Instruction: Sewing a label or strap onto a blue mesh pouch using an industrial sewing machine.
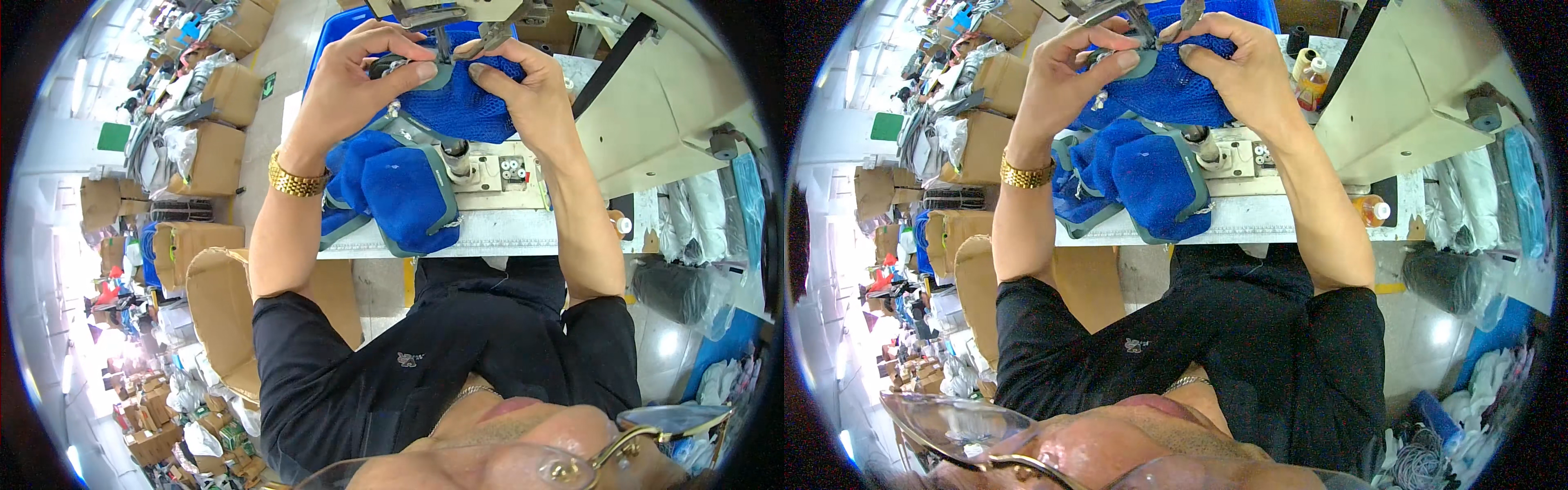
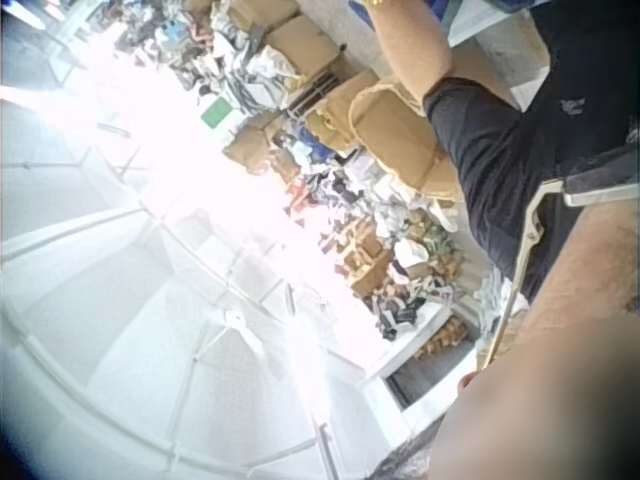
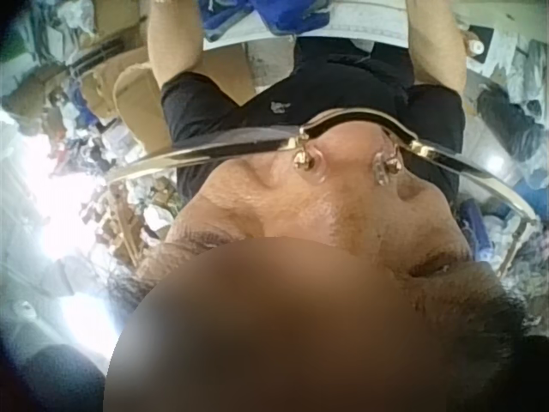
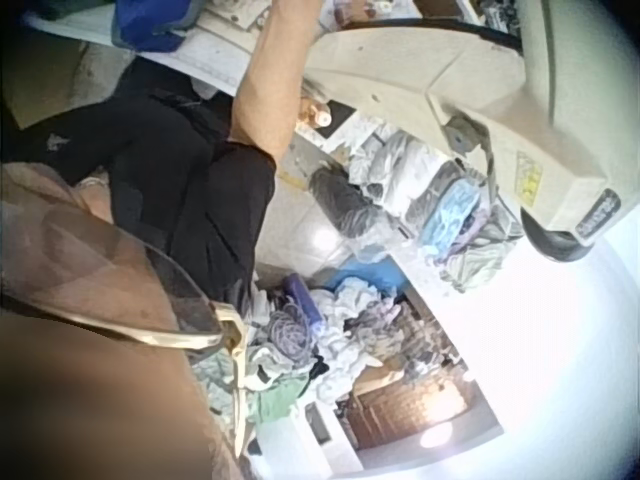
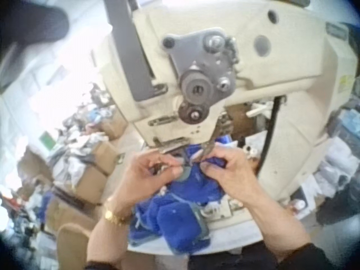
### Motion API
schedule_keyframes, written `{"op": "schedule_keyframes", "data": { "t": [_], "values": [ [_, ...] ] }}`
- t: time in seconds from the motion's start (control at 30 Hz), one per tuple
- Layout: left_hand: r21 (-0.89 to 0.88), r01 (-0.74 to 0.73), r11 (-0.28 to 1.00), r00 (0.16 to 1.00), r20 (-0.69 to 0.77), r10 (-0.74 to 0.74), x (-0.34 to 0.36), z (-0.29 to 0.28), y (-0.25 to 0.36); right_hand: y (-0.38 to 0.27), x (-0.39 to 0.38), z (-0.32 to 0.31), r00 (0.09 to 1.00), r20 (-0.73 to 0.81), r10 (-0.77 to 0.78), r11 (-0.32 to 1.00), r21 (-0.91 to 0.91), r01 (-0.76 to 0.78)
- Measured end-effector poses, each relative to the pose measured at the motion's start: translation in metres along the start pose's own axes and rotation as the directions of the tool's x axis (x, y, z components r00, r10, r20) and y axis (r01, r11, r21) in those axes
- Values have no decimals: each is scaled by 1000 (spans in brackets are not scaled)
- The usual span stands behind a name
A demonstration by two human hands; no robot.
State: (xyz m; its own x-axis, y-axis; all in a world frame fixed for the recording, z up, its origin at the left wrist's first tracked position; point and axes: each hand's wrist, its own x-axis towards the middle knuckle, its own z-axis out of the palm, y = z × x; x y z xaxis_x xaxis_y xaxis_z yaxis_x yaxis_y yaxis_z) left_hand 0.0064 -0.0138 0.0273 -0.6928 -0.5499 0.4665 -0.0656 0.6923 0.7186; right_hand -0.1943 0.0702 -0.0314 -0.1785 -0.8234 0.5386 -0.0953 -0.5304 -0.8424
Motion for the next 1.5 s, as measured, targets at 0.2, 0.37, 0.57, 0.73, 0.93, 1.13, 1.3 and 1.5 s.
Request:
{"op": "schedule_keyframes", "data": {
  "t": [0.2, 0.37, 0.57, 0.73, 0.93, 1.13, 1.3, 1.5],
  "values": [
    [82, -28, 996, 997, -70, 34, -2, 3, -1, 0, 5, -3, 999, 30, 26, 1000, -2, -26],
    [75, -39, 996, 995, -85, 45, 0, 5, -2, 0, 8, -9, 995, 61, 74, 997, -32, -72],
    [150, -106, 983, 978, -165, 131, -2, 12, -3, -1, 18, -15, 993, 119, 22, 998, -55, -15],
    [185, -49, 981, 965, -244, 95, -4, 20, 0, 7, 30, -29, 965, 143, 220, 975, -8, -221],
    [211, -10, 977, 940, -331, 81, -9, 30, 2, -29, -8, -20, 983, 48, 179, 983, 39, -181],
    [218, -19, 976, 932, -348, 96, -8, 28, 1, -20, -10, -5, 998, -27, 49, 989, -139, -52],
    [254, 55, 966, 925, -377, 46, -10, 34, 10, -5, 2, -13, 1000, -19, -6, 987, -163, 3],
    [295, 89, 951, 921, -388, 34, -10, 35, 14, 24, 19, -19, 999, -9, 32, 992, -122, -33]
  ]
}}
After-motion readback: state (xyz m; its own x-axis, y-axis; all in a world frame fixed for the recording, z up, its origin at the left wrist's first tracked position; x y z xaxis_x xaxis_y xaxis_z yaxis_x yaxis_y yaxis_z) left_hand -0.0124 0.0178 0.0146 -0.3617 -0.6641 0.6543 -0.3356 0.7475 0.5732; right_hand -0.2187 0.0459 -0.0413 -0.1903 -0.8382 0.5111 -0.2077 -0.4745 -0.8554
